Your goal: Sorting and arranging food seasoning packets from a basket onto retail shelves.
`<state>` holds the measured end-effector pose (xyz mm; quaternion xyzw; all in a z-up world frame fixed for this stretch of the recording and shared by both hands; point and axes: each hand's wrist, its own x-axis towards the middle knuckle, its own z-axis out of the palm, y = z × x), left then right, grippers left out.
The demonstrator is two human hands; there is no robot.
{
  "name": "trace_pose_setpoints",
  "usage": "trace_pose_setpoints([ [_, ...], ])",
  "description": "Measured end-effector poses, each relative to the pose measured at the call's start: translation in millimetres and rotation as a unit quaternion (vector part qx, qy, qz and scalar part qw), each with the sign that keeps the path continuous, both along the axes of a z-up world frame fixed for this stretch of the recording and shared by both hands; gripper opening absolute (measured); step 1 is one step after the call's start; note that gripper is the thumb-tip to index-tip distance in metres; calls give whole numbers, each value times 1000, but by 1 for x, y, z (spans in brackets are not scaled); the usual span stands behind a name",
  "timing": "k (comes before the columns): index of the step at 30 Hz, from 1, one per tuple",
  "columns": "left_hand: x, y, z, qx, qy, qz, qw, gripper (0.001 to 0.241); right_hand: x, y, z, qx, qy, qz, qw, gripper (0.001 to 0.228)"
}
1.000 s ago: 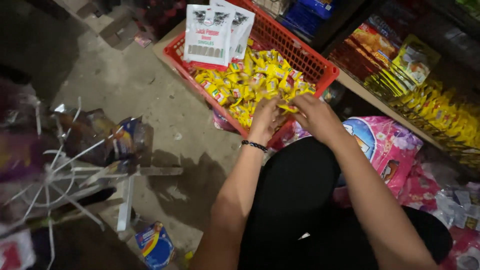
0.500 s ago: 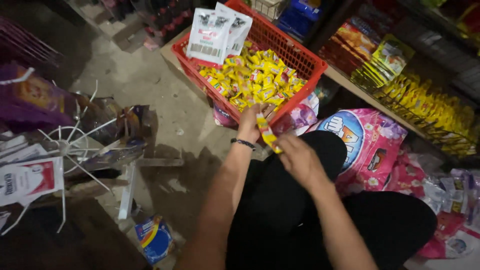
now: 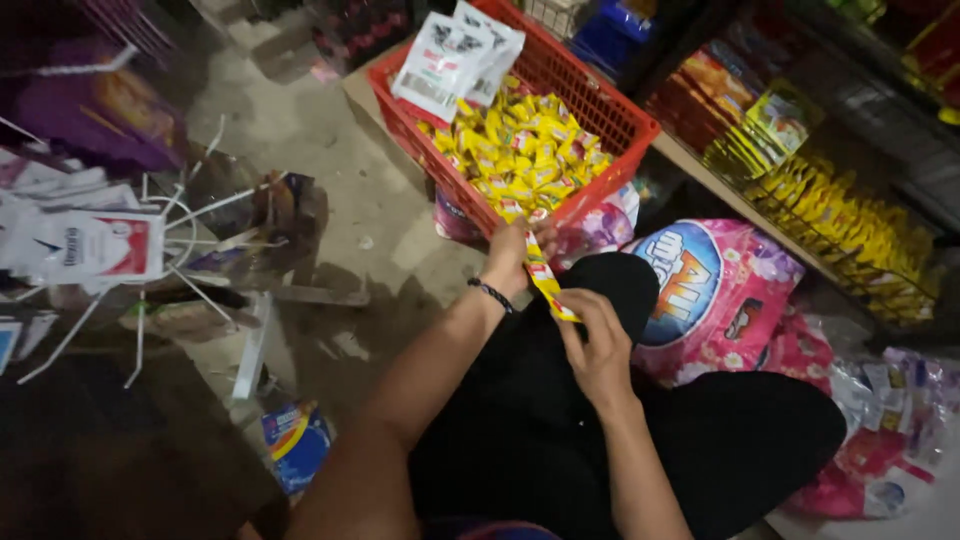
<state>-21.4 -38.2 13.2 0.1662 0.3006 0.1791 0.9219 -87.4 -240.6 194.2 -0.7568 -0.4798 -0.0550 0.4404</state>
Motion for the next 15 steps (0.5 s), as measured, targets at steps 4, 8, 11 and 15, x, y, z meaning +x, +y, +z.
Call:
trace_pose_setpoints([
  [4,-16,-14,28,-10,-9,-31,999,49,-5,-7,-3,28,68,-19,997,22],
  [8,-34,-25,67,-33,-7,-17,999,37,-14,-16,8,35,85,-1,996,23],
  [11,-40,-34,64,-34,-45,-17,998,38,-20,-27,13,22,64,18,998,28],
  [15,-48,-46,82,-45,-54,-40,997,43,-24,-35,18,39,78,6,996,25],
])
